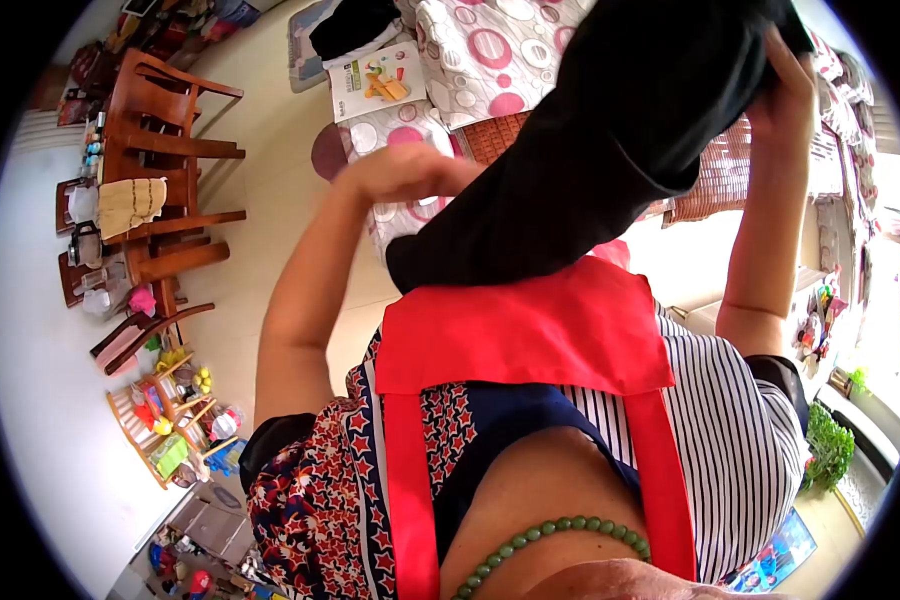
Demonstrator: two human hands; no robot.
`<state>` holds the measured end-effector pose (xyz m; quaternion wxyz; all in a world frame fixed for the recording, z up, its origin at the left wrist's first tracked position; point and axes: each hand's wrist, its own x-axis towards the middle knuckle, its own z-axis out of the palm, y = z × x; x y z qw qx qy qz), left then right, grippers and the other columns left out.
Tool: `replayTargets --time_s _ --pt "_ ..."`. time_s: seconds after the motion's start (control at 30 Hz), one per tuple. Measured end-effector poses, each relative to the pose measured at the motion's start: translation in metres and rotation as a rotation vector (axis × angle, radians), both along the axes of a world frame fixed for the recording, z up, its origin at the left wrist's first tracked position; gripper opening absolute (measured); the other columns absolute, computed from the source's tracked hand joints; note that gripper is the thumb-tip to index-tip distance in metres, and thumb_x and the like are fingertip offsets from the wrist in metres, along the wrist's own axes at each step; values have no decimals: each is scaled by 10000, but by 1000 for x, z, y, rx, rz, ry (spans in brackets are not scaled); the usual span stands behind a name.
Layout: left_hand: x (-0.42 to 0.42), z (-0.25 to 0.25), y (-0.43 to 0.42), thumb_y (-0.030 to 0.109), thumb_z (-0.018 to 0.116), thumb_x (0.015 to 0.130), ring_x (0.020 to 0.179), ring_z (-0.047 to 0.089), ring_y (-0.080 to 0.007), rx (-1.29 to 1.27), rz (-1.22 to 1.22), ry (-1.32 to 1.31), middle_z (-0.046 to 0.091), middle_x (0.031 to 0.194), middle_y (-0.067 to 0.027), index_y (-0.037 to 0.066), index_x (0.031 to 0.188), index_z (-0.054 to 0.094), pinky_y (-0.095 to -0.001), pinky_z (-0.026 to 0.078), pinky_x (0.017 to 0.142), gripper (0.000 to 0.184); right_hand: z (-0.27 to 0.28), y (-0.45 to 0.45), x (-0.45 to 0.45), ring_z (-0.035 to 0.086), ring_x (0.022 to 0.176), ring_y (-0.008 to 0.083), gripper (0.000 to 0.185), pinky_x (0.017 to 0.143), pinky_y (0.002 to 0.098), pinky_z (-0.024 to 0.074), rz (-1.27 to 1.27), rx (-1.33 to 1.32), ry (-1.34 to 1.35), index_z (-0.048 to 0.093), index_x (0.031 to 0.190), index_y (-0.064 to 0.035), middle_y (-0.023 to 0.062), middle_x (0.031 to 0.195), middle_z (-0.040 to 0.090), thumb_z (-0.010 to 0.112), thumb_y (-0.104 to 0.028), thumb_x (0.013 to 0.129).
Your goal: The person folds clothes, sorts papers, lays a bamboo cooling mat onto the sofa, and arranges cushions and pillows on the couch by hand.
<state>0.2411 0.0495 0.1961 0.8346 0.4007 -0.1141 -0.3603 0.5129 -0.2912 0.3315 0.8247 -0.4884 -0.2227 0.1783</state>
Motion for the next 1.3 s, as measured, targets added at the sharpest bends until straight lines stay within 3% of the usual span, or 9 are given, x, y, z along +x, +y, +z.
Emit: replayTargets --time_s 0.1,0.17,0.2,0.47,0.6,0.77,0.9,1.03,1.3 --pt "3 -41 -59 284 550 906 1204 489 -241 -308 259 359 497 1307 -206 -46 1231 537 -373 343 1040 463 13 92 -54 636 785 192 323 751 311 526 -211 -235 -34 577 1130 -1 83 935 653 639 -70 821" --pt "-12 -61 -90 284 543 909 1204 489 -243 -453 365 502 496 1308 -204 -44 1237 530 -374 343 1041 464 -51 115 -30 605 910 220 389 774 349 515 -29 -357 -182 535 1190 -10 119 1032 626 649 -116 834" --pt "-16 -68 -99 284 540 911 1204 489 -243 -489 401 537 496 1308 -204 -44 1240 526 -375 343 1041 464 -63 107 -36 609 1024 236 514 869 298 482 -140 -1061 -749 501 1272 -30 175 1175 590 658 -272 846" --pt "-26 -80 -103 285 510 926 1204 489 -251 -555 570 607 494 1312 -198 -38 1264 495 -380 343 1043 468 -162 46 -99 592 764 97 386 582 235 490 412 -923 292 552 1103 -60 38 869 609 493 -406 943" --pt "-23 -80 -103 285 496 933 1204 489 -254 -546 628 606 493 1314 -195 -36 1276 480 -383 344 1043 471 -157 43 -125 546 1069 153 552 913 306 447 467 -608 386 498 1280 -55 101 1184 568 450 -489 942" --pt "-26 -80 -95 286 477 942 1204 489 -258 -526 725 601 492 1316 -191 -33 1292 461 -387 344 1044 473 -126 66 -138 465 1192 190 763 1019 303 364 365 -300 239 274 1448 -93 112 1341 458 699 -171 818" --pt "-38 -77 -69 286 463 949 1205 489 -262 -499 867 594 491 1318 -188 -30 1304 446 -390 344 1045 475 -114 79 -145 540 1082 134 694 967 279 418 292 -505 -251 456 1351 -108 51 1225 571 696 34 715" --pt "-61 -73 -31 286 448 956 1205 489 -265 -490 1019 570 490 1320 -185 -27 1316 431 -392 345 1046 478 -98 95 -131 587 979 105 393 907 256 457 250 -606 -287 639 1113 -56 30 1041 663 644 62 739" --pt "-71 -77 -9 287 419 970 1205 489 -272 -343 1155 474 488 1323 -179 -22 1341 401 -398 345 1048 483 -108 142 -115 635 1006 194 452 881 291 484 278 -752 -715 600 1182 -81 104 1112 652 663 4 742"
